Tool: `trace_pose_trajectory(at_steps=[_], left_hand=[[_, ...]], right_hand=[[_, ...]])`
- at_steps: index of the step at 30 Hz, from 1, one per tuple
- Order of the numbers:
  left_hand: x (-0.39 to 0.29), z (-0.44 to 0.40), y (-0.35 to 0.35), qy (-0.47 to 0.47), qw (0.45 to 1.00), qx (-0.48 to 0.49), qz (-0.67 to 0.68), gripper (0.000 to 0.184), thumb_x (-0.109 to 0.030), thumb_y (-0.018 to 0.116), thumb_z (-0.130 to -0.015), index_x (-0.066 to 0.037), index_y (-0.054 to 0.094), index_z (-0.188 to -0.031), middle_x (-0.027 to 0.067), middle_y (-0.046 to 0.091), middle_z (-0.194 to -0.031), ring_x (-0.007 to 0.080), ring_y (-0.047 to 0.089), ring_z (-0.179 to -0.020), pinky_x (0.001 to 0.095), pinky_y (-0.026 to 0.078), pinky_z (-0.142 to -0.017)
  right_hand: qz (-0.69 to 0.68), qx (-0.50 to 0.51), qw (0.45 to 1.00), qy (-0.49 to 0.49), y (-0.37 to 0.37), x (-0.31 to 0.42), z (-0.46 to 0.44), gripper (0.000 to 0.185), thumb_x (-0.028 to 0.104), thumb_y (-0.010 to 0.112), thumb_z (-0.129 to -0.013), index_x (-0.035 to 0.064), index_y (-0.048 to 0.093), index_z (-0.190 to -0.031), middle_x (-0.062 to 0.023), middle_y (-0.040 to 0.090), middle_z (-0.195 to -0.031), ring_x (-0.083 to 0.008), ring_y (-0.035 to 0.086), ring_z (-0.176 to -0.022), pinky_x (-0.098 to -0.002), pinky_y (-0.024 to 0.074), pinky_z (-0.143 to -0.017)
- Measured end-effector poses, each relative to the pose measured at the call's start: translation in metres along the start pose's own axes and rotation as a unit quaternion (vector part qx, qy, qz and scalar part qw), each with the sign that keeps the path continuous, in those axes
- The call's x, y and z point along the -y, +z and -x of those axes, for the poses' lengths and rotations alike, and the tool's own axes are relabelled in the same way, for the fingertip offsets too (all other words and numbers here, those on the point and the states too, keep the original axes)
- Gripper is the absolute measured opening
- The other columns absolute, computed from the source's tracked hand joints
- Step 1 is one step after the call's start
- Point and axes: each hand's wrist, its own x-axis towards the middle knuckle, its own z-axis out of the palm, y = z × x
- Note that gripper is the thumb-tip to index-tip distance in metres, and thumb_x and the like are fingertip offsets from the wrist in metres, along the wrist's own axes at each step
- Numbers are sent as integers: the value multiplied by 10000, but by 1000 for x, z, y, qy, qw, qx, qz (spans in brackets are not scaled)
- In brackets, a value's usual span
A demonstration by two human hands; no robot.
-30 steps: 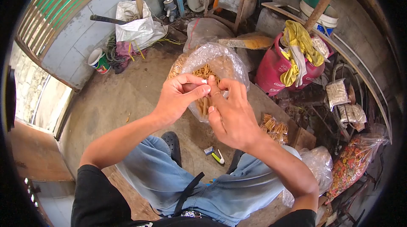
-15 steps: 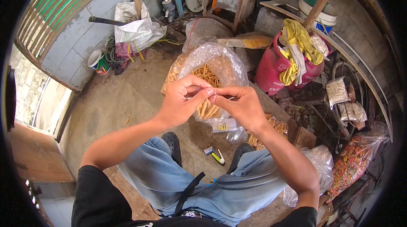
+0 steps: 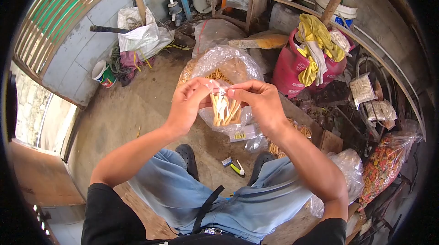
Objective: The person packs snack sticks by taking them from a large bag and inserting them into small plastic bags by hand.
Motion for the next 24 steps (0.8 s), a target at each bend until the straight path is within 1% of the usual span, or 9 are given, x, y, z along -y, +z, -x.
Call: trace_pose_trajectory(at_steps=[2, 6, 10, 12, 13, 15, 18, 22, 24], left_hand=[[-2, 1, -1, 8, 1000, 6, -19, 126, -66, 624, -888, 7, 589, -984, 104, 667, -981, 125, 638, -874, 263, 525, -806], [-3, 1, 1, 28, 997, 12, -74, 135, -16, 651, -856, 11, 592, -974, 136, 665, -1010, 148, 646, -918, 266, 528, -817], [-1, 0, 1, 50, 996, 8, -75, 137, 2, 652, -848, 15, 594, -972, 146, 663, -1026, 149, 645, -921, 257, 526, -813], [0, -1, 3, 80, 993, -1, -89, 112, -16, 647, -858, 10, 590, -950, 96, 669, -934, 97, 636, -855, 203, 505, -717], [2, -1, 3, 80, 993, 0, -89, 112, -16, 647, -858, 10, 590, -950, 96, 669, -934, 97, 636, -855, 203, 505, -717], [6, -1, 4, 163, 980, 16, -113, 105, -16, 647, -856, 8, 603, -949, 84, 673, -935, 90, 635, -851, 211, 508, -716], [5, 0, 6, 198, 965, 22, -170, 112, -9, 644, -854, 10, 608, -958, 74, 677, -927, 82, 635, -837, 214, 509, -708], [-1, 3, 8, 205, 944, 29, -257, 123, 14, 641, -855, 19, 608, -973, 127, 679, -984, 129, 646, -910, 237, 519, -788], [1, 3, 7, 157, 973, 24, -168, 123, 10, 647, -851, 15, 609, -968, 114, 681, -955, 115, 647, -861, 226, 518, -746]], right_hand=[[-32, -4, 999, -1, -2, -2, -2, 154, 110, 713, -798, 2, 700, -906, -49, 686, -815, -88, 593, -725, -244, 466, -716], [-68, 4, 998, 11, -3, -4, -4, 156, 121, 712, -807, 17, 677, -917, -52, 681, -845, -93, 598, -754, -255, 471, -724], [-93, 15, 995, 11, 1, -8, -4, 156, 124, 716, -805, 30, 669, -920, -49, 677, -849, -84, 589, -759, -249, 465, -719], [-90, 13, 996, 5, 1, -10, -5, 155, 123, 717, -803, 32, 669, -919, -48, 675, -847, -82, 585, -756, -247, 462, -716], [-87, 12, 996, -2, 1, -11, -6, 155, 122, 718, -801, 34, 669, -918, -47, 674, -845, -81, 582, -753, -244, 459, -713], [-91, 13, 996, -8, 0, -14, -7, 153, 122, 720, -799, 34, 669, -913, -46, 674, -844, -81, 582, -752, -242, 456, -712], [-97, 13, 995, -17, 1, -12, -6, 148, 121, 721, -795, 32, 667, -901, -45, 672, -838, -82, 582, -753, -239, 454, -712], [-89, 11, 995, -39, 2, -10, -3, 140, 115, 721, -797, 27, 664, -890, -42, 674, -838, -81, 587, -770, -239, 456, -732], [-80, 12, 996, -42, 4, -10, 0, 135, 108, 722, -801, 25, 664, -890, -44, 677, -847, -79, 590, -781, -237, 459, -738]])
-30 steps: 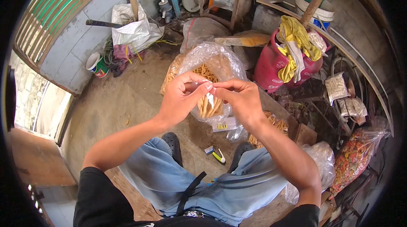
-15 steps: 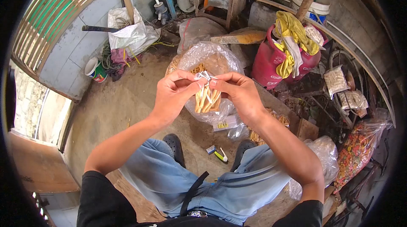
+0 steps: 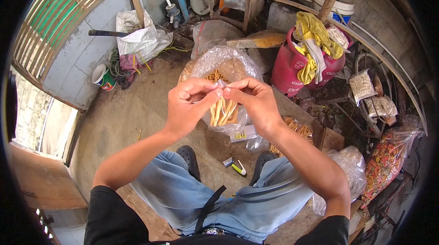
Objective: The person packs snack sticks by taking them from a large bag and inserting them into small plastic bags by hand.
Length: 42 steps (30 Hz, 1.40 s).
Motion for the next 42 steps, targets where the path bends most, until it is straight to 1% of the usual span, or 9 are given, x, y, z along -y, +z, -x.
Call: trace_pose_trajectory(at_steps=[6, 16, 19, 24, 30, 34, 37, 39, 42], left_hand=[[7, -3, 2, -15, 999, -38, 12, 78, -13, 655, -842, -12, 591, -887, 21, 648, -783, 29, 580, -688, 179, 453, -583], [-3, 2, 6, 61, 995, -19, -76, 83, -29, 642, -858, 13, 626, -928, 60, 681, -832, 47, 612, -716, 181, 474, -611], [-10, 3, 3, 46, 995, 4, -93, 153, -57, 648, -866, 27, 640, -994, 80, 688, -858, 62, 626, -752, 184, 486, -641], [-13, 0, -5, -42, 998, 52, 15, 144, -22, 623, -878, 56, 642, -998, 116, 688, -960, 98, 632, -876, 233, 521, -767], [-12, -4, -9, -72, 996, 52, -11, 231, -19, 649, -859, 38, 609, -1078, 110, 683, -937, 120, 645, -858, 238, 533, -740], [-4, -5, -8, -106, 994, 18, 16, 173, -16, 651, -856, 24, 604, -1018, 109, 682, -935, 109, 645, -823, 224, 533, -696], [7, -5, -5, -80, 996, -30, 23, 80, -11, 652, -855, 14, 587, -895, 95, 686, -905, 90, 641, -783, 213, 528, -664], [11, -6, -1, 35, 993, -39, -102, 109, -10, 667, -831, 1, 559, -819, 58, 682, -801, 55, 630, -699, 200, 509, -591], [11, -7, 0, 108, 978, -17, -180, 90, 30, 651, -840, 5, 564, -843, 111, 705, -895, 80, 648, -790, 209, 528, -651]], right_hand=[[49, 12, 998, -22, 7, 3, 6, 116, 89, 722, -815, 18, 667, -888, -60, 684, -875, -75, 601, -804, -229, 469, -744], [52, -28, 998, -29, 6, 5, 7, 87, 67, 696, -824, 8, 663, -880, -65, 683, -881, -78, 603, -791, -235, 480, -743], [52, -24, 998, -31, 6, 8, 8, 89, 64, 700, -820, 7, 660, -876, -67, 683, -885, -79, 605, -794, -236, 480, -743], [40, -14, 998, -44, 4, 8, 9, 91, 62, 700, -819, 6, 659, -879, -69, 682, -879, -81, 606, -793, -237, 482, -746], [37, -13, 999, -33, 4, 6, 8, 93, 71, 709, -814, 9, 661, -865, -62, 678, -855, -80, 602, -784, -237, 478, -739], [61, -18, 998, -28, 8, 4, 9, 99, 82, 719, -809, 10, 658, -840, -56, 673, -846, -75, 595, -771, -236, 473, -727], [66, -26, 996, -48, 12, 0, 9, 109, 86, 718, -811, 6, 652, -844, -55, 670, -842, -74, 594, -766, -233, 474, -716], [72, -36, 996, -44, 13, -1, 8, 94, 81, 709, -818, 24, 637, -838, -46, 663, -824, -73, 589, -761, -233, 464, -715], [79, -52, 995, -45, 11, -6, 6, 103, 82, 703, -824, 16, 630, -852, -49, 661, -822, -72, 587, -756, -225, 463, -701]])
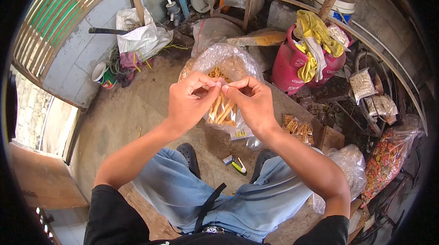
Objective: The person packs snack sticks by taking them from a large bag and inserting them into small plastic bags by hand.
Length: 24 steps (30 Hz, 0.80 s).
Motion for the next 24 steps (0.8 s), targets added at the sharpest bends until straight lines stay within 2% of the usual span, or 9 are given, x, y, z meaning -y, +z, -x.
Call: trace_pose_trajectory(at_steps=[1, 7, 10, 12, 13, 15, 22, 24], left_hand=[[-2, 0, 0, -1, 1000, -1, 0, 90, 30, 651, -840, 5, 564, -843, 111, 705, -895, 80, 648, -790, 209, 528, -651], [-13, 0, 2, 31, 999, 12, -17, 65, 20, 647, -842, 14, 623, -902, 129, 706, -920, 81, 651, -779, 218, 534, -654], [-20, 1, 1, -15, 998, 30, -43, 110, -7, 642, -858, 37, 664, -957, 124, 703, -932, 88, 649, -791, 225, 539, -701], [-14, 1, 0, -143, 985, 22, 89, 160, -25, 650, -860, 60, 671, -993, 121, 693, -978, 95, 643, -841, 225, 529, -757], [-14, 0, -1, -143, 985, 22, 89, 160, -25, 650, -860, 60, 671, -993, 121, 693, -978, 95, 643, -841, 225, 529, -757], [-16, -3, -3, -172, 963, 40, 201, 184, -23, 662, -849, 70, 666, -1008, 124, 681, -1015, 116, 639, -901, 232, 517, -804], [-20, -10, -11, -222, 944, 64, 236, 232, -29, 649, -860, 41, 646, -1081, 115, 665, -1047, 146, 628, -956, 275, 523, -828], [-20, -11, -12, -314, 916, 89, 235, 248, -43, 650, -863, 32, 639, -1100, 106, 659, -1066, 144, 620, -968, 281, 524, -824]], right_hand=[[0, -5, 1000, -4, 0, -2, -1, 129, 89, 707, -823, -9, 638, -871, -62, 666, -837, -71, 591, -757, -216, 472, -689], [-18, -49, 999, 3, -1, -3, -1, 150, 99, 701, -829, -10, 610, -877, -61, 657, -823, -75, 594, -736, -222, 478, -655], [-29, -48, 998, 7, -2, -1, -1, 157, 108, 700, -832, -6, 600, -872, -67, 658, -827, -76, 598, -739, -219, 480, -647], [-29, -48, 998, 3, -3, -1, -1, 155, 107, 699, -834, -6, 599, -870, -69, 659, -829, -77, 599, -741, -219, 481, -650], [-29, -47, 998, -1, -3, -1, -2, 154, 106, 698, -836, -5, 598, -869, -71, 660, -831, -77, 601, -744, -219, 483, -654], [-37, -38, 999, -10, -3, 1, -2, 149, 104, 697, -838, -6, 602, -870, -72, 661, -833, -79, 602, -744, -223, 485, -660], [-33, 21, 999, -27, -7, 1, -4, 117, 89, 696, -838, 3, 633, -886, -74, 672, -846, -78, 607, -760, -223, 487, -678], [-47, 31, 998, -17, -8, 5, -3, 113, 87, 702, -831, 7, 640, -881, -70, 674, -850, -80, 609, -765, -229, 488, -689]])
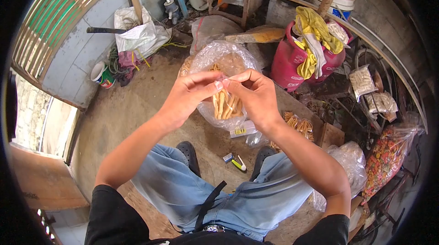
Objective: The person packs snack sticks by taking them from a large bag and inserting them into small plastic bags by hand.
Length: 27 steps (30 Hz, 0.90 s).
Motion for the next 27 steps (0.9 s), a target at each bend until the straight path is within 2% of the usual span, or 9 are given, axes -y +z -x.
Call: trace_pose_trajectory(at_steps=[4, 7, 10, 16, 18, 20, 23, 25, 27], left_hand=[[8, 0, -7, 18, 998, 45, -30, 241, -59, 657, -862, 31, 648, -1085, 102, 666, -1045, 141, 628, -943, 278, 526, -809], [13, -1, -11, 55, 997, 44, -38, 224, -88, 674, -857, 36, 668, -1044, 74, 686, -927, 85, 622, -826, 211, 498, -707], [11, 0, -12, 79, 990, 54, -102, 218, -76, 677, -849, 40, 671, -1033, 76, 689, -899, 89, 630, -802, 216, 508, -695], [17, 0, -4, 122, 991, 28, -44, 148, -39, 677, -842, 45, 669, -965, 80, 687, -896, 97, 638, -822, 222, 518, -708], [18, -1, -4, 100, 994, 31, -24, 154, -9, 667, -843, 35, 656, -991, 107, 676, -969, 134, 636, -890, 256, 518, -798], [17, 0, -2, 98, 995, 29, -12, 150, -9, 670, -840, 34, 656, -984, 105, 675, -963, 133, 636, -883, 257, 517, -793], [16, 0, -1, 91, 996, 17, -3, 143, -7, 678, -832, 30, 656, -969, 103, 674, -955, 128, 633, -864, 255, 515, -780], [16, -1, -1, 86, 996, 7, -5, 139, -7, 682, -828, 27, 658, -960, 102, 675, -953, 124, 632, -853, 253, 514, -770], [14, 0, 0, 81, 997, -4, -11, 125, -2, 686, -820, 21, 660, -941, 101, 676, -956, 118, 631, -843, 242, 508, -759]], right_hand=[[-65, 17, 995, 75, -4, -1, -1, 120, 109, 727, -810, 22, 660, -859, -55, 678, -854, -95, 614, -780, -255, 481, -732], [-56, 55, 985, 152, -8, 4, -3, 144, 147, 745, -800, 38, 666, -851, -48, 676, -847, -105, 614, -784, -269, 469, -757], [-44, 56, 984, 163, -10, 3, -2, 162, 173, 756, -793, 51, 669, -854, -44, 674, -839, -105, 610, -780, -271, 462, -755], [-99, 32, 986, 133, -5, 5, 0, 146, 158, 742, -808, 46, 663, -860, -50, 670, -851, -108, 609, -781, -271, 478, -750], [-101, 38, 985, 133, -7, 4, 0, 141, 154, 738, -812, 46, 662, -864, -53, 670, -856, -109, 610, -782, -268, 481, -748], [-103, 43, 985, 134, -9, 5, 0, 137, 151, 734, -816, 46, 662, -867, -56, 670, -862, -110, 611, -783, -264, 483, -747], [-74, 56, 988, 126, -13, 8, -1, 149, 147, 729, -819, 38, 674, -903, -50, 671, -860, -97, 603, -778, -257, 482, -741], [49, 91, 990, 95, -16, 13, -3, 169, 133, 714, -827, 21, 681, -949, -40, 669, -851, -81, 592, -778, -244, 475, -726], [75, 97, 988, 93, -16, 21, -3, 173, 125, 703, -831, 16, 683, -964, -34, 669, -848, -75, 588, -778, -238, 469, -715]])
